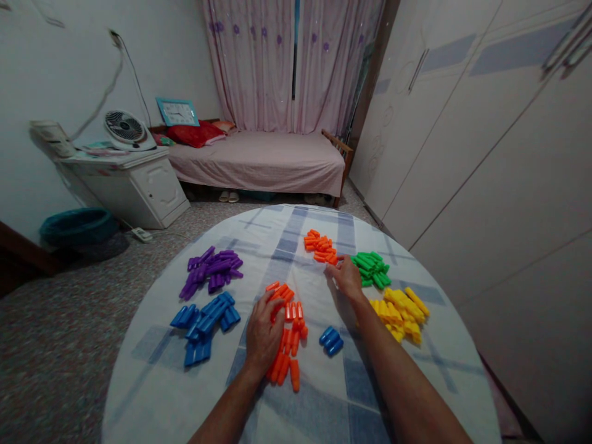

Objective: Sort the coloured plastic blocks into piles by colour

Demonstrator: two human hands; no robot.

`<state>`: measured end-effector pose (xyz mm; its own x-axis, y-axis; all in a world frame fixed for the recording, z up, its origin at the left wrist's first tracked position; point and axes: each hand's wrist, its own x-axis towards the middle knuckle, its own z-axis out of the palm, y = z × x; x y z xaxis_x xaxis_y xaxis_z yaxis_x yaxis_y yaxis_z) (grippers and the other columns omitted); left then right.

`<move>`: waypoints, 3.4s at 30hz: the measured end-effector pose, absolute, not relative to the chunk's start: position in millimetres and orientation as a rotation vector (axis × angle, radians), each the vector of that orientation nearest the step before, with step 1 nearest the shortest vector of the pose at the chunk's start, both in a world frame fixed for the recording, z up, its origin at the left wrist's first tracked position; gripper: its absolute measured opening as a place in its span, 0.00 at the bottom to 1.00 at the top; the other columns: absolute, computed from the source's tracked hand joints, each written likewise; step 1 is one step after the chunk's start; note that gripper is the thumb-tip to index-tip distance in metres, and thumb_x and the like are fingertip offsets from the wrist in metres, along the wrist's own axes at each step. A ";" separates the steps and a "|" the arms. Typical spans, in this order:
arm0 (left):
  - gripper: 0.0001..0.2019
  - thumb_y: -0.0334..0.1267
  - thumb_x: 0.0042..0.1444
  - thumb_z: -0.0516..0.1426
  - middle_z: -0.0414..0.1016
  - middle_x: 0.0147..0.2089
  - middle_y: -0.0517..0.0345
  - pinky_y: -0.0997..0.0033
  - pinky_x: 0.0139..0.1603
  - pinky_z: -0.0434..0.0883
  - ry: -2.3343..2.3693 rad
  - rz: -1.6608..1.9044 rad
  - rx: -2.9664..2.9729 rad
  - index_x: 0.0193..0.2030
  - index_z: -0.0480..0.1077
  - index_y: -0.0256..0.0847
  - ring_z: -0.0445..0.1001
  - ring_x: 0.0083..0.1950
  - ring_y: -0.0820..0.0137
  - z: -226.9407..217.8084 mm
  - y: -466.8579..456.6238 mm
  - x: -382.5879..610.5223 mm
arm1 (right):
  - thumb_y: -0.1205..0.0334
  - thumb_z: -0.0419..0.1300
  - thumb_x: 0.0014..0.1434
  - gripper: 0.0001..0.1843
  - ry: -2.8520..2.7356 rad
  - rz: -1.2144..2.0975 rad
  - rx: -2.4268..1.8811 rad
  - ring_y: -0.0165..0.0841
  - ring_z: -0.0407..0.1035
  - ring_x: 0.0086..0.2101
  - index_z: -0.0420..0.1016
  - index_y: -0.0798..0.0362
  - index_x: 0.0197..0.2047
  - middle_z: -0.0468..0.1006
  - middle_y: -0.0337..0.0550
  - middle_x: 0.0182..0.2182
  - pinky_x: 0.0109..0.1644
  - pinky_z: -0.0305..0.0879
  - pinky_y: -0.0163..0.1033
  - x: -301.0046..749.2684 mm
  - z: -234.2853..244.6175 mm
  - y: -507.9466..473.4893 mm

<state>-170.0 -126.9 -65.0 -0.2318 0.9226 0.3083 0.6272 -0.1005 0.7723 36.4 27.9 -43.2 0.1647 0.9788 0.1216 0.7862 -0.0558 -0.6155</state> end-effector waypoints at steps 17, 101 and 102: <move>0.11 0.34 0.58 0.51 0.68 0.59 0.52 0.52 0.64 0.62 1.809 1.320 1.628 0.44 0.73 0.42 0.65 0.61 0.62 -60.0 -127.5 -167.0 | 0.62 0.56 0.50 0.28 -1.585 0.431 -1.686 0.37 0.71 0.33 0.64 0.57 0.56 0.75 0.41 0.28 0.41 0.65 0.41 40.3 -64.8 39.4; 0.21 0.47 0.65 0.45 0.67 0.62 0.50 0.62 0.65 0.61 1.515 1.627 1.090 0.59 0.63 0.41 0.65 0.63 0.66 -58.4 -125.8 -171.4 | 0.69 0.59 0.55 0.20 -2.340 0.748 -0.861 0.33 0.69 0.43 0.70 0.49 0.52 0.77 0.43 0.44 0.49 0.63 0.39 -63.0 -31.1 -68.7; 0.22 0.48 0.65 0.45 0.67 0.62 0.50 0.62 0.65 0.61 1.519 1.624 1.083 0.60 0.63 0.41 0.65 0.63 0.65 -59.2 -125.7 -171.5 | 0.68 0.58 0.56 0.19 -2.324 0.745 -0.879 0.33 0.69 0.43 0.70 0.49 0.51 0.77 0.42 0.44 0.49 0.62 0.38 -61.9 -30.1 -67.1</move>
<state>-171.5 -125.7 -59.2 -0.4429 0.8867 0.1330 0.0734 -0.1120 0.9910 -61.9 -67.1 -30.1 -0.6407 0.7125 0.2862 0.4134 0.6341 -0.6534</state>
